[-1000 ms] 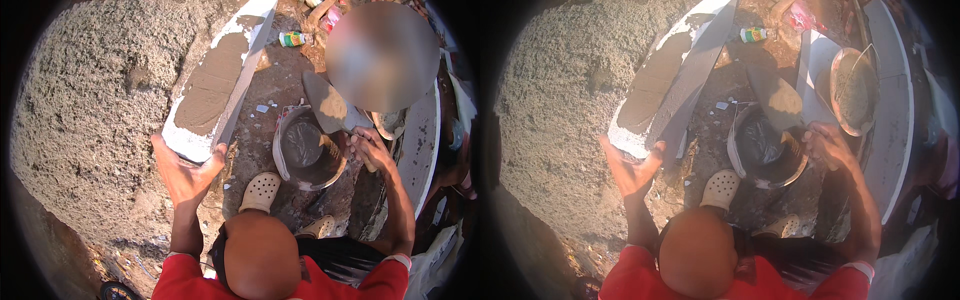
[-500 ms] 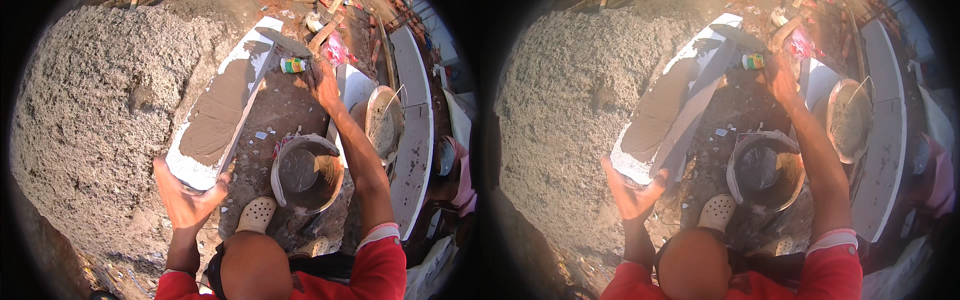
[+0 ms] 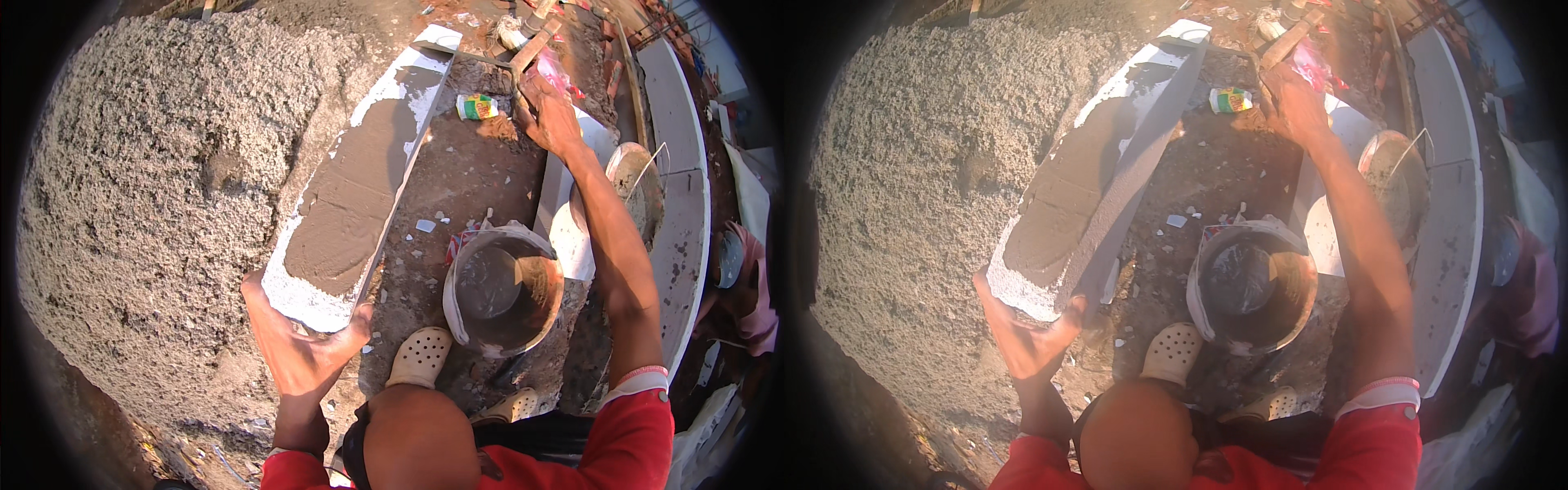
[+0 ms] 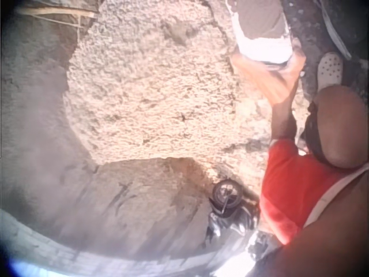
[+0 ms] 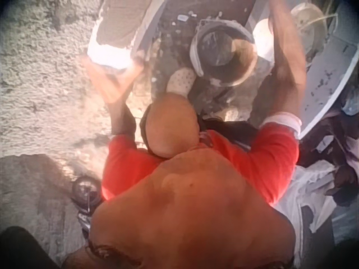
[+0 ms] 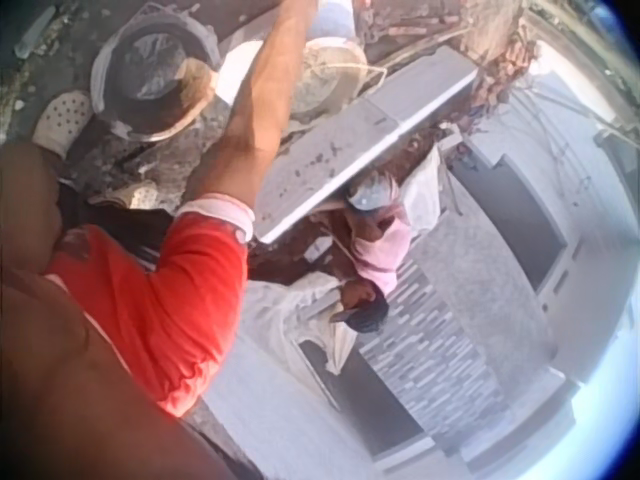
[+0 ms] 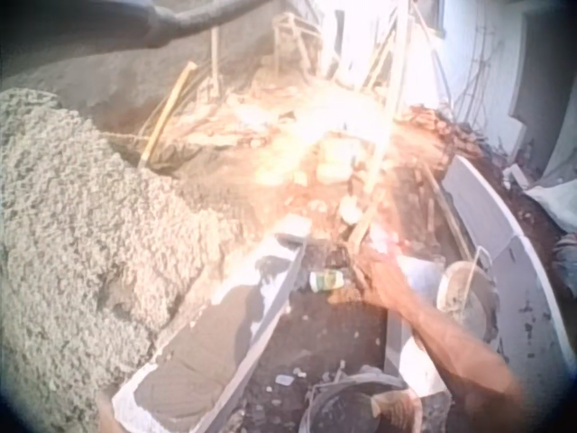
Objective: The person scoops mortar from a bucket with a trowel, spreads it along a curved wall base, and places white rectangular blocks into the mortar. They tap and adjust the blocks with a hammer to align them along the curve.
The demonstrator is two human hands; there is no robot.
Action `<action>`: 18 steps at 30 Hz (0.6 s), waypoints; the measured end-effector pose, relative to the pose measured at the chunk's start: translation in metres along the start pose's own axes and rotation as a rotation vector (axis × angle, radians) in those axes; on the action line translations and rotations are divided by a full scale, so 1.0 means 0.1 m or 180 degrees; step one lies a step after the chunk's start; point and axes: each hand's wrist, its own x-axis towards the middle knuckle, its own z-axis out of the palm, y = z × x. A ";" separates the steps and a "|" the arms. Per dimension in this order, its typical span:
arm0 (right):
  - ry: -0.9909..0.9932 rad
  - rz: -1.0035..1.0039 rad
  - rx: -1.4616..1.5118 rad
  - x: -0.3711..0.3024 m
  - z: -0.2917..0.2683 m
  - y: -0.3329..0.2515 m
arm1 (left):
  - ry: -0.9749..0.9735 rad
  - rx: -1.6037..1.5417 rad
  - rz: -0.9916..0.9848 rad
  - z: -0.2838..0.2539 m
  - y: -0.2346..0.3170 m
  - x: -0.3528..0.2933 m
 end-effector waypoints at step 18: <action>0.0264 0.0521 0.0038 0.30 0.97 0.32 | 0.0095 -0.0307 -0.0095 0.01 0.07 0.01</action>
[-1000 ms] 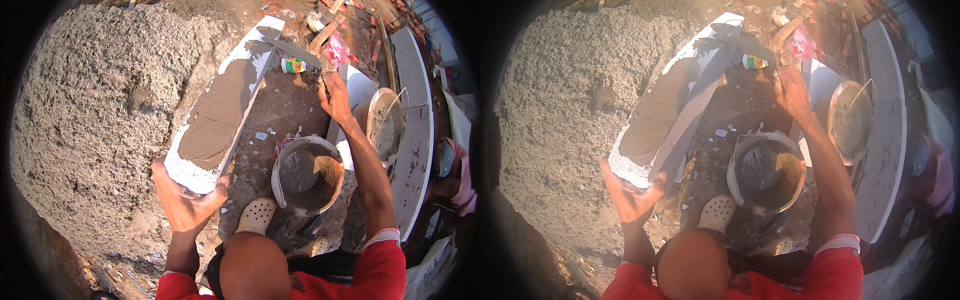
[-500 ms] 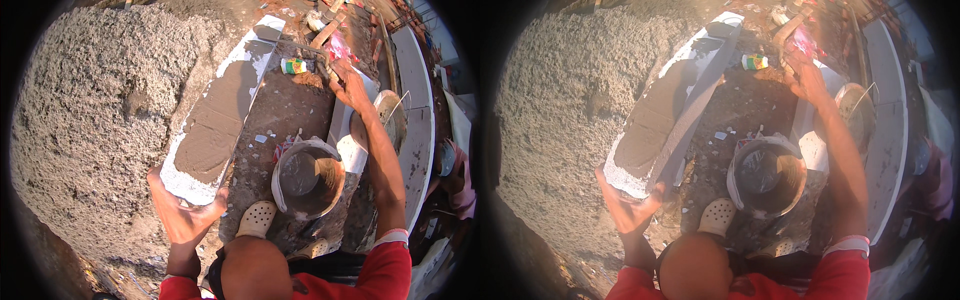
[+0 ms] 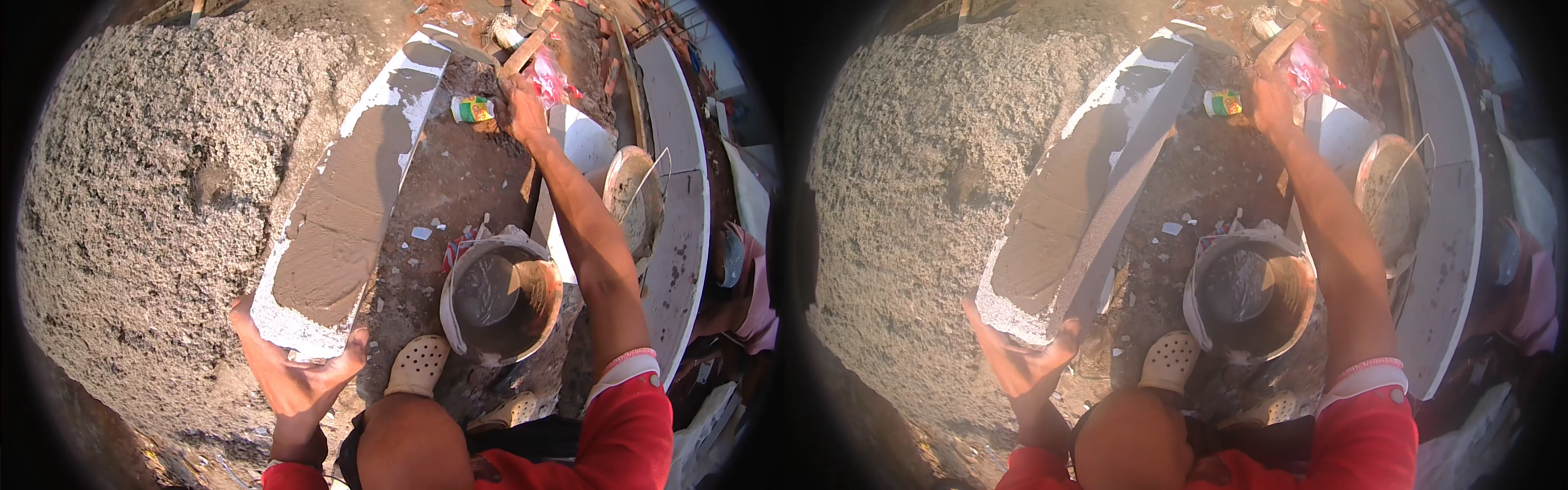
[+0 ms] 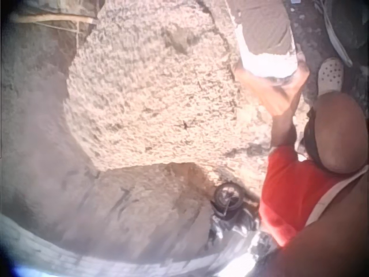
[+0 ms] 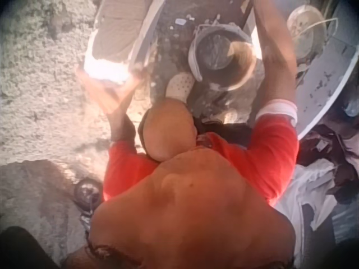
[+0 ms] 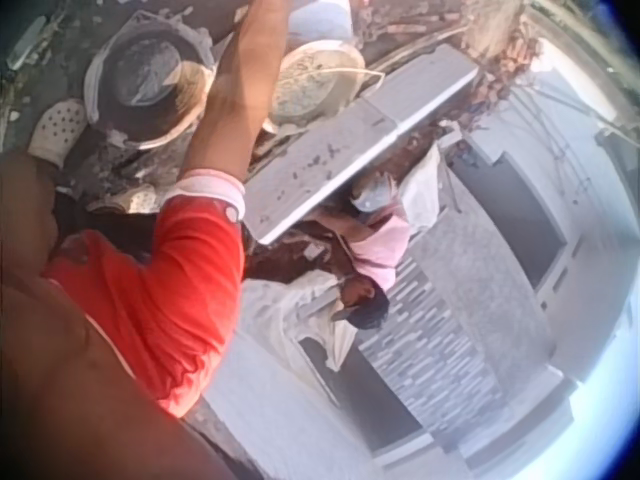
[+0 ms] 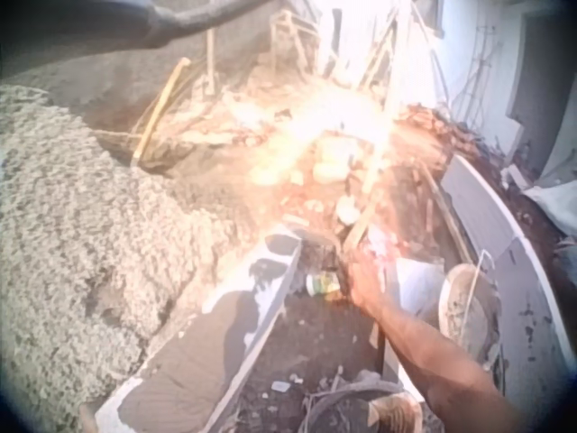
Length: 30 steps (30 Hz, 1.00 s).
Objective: The person scoops mortar from a bucket with a trowel, spreads it along a curved wall base, and places white rectangular blocks into the mortar. They tap and adjust the blocks with a hammer to align them along the curve.
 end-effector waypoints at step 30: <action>-0.0479 -0.0518 0.0798 -1.48 -1.74 -1.01 | -0.0078 0.0574 0.0265 -0.01 -0.01 -0.05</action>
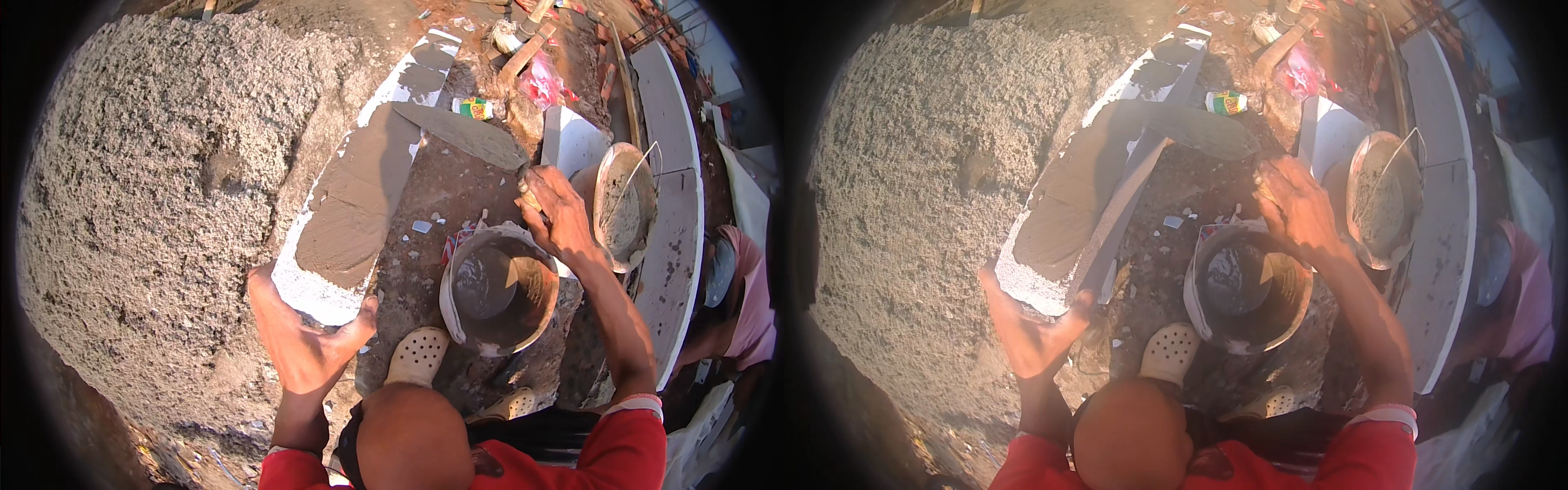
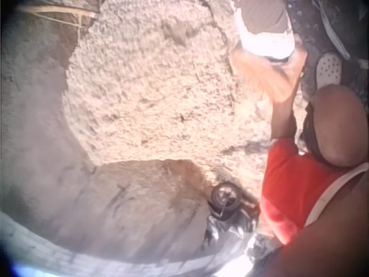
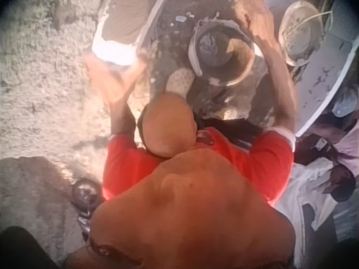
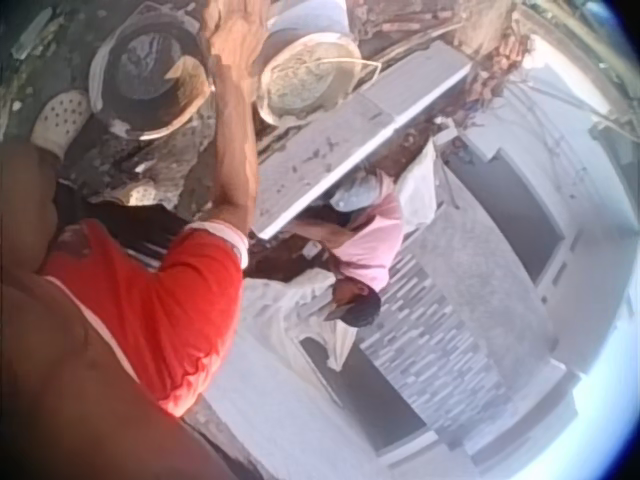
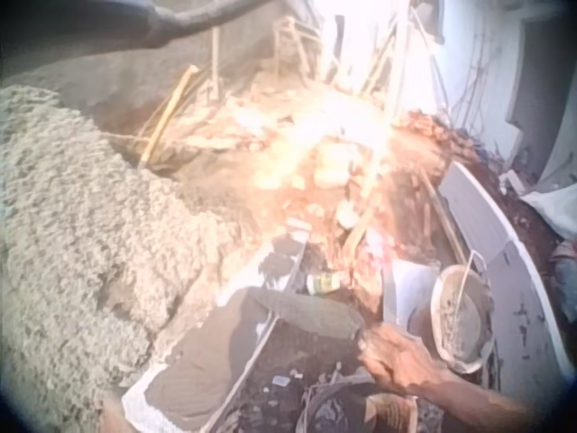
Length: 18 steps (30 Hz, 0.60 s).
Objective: The person scoops mortar from a bucket with a trowel, spreads it along a curved wall base, and places white rectangular blocks into the mortar. They tap and adjust the blocks with a hammer to align them along the curve.
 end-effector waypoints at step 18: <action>0.0505 0.0145 0.0102 -0.53 0.21 -0.16 | 0.0300 -0.0222 0.0098 0.04 -0.03 0.07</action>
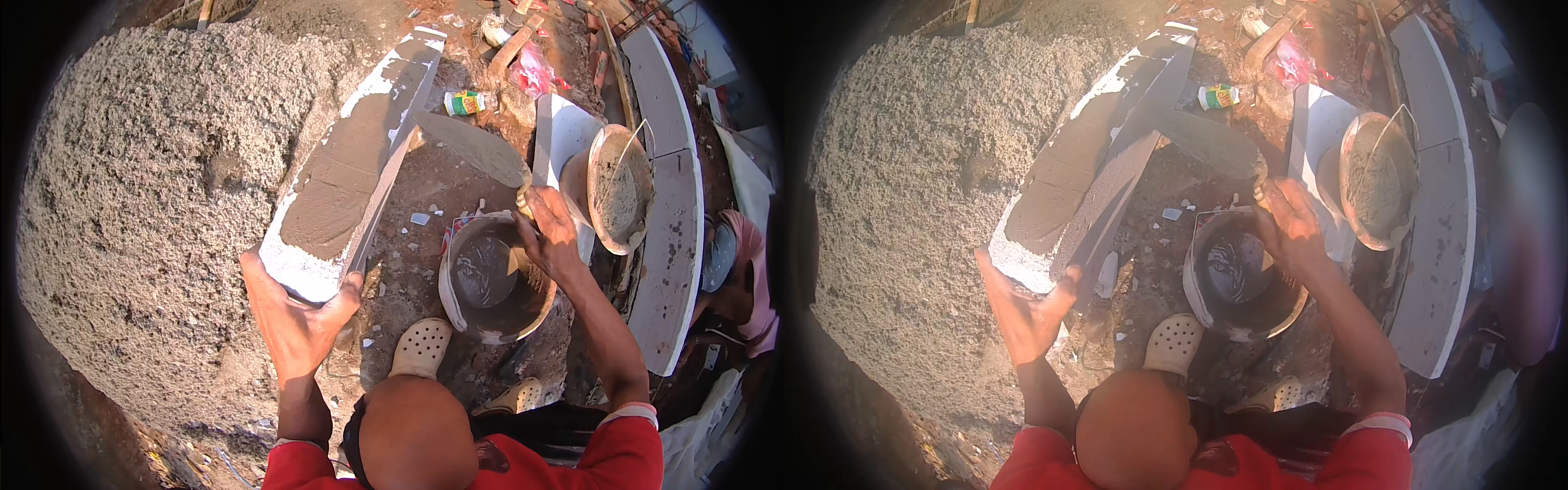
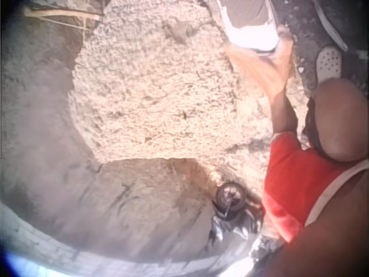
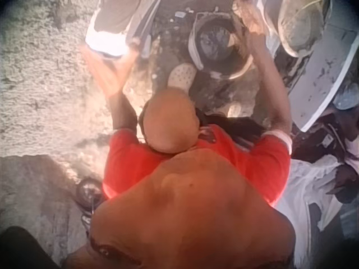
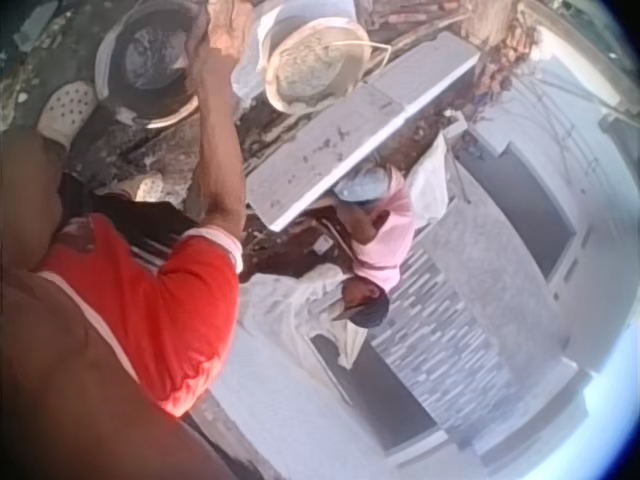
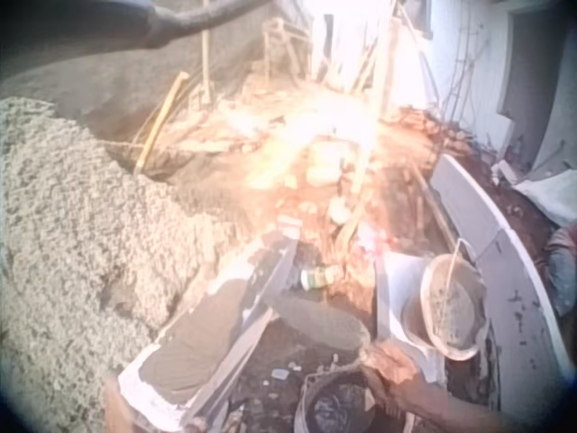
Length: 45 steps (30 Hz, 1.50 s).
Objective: The person scoops mortar from a bucket with a trowel, spreads it along a curved wall base, and places white rectangular blocks into the mortar. They tap and adjust the blocks with a hammer to align them along the curve.
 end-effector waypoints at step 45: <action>-0.3014 0.1314 0.0491 -1.21 -0.43 -0.24 | -0.0665 0.1610 0.0413 0.60 -0.03 -0.45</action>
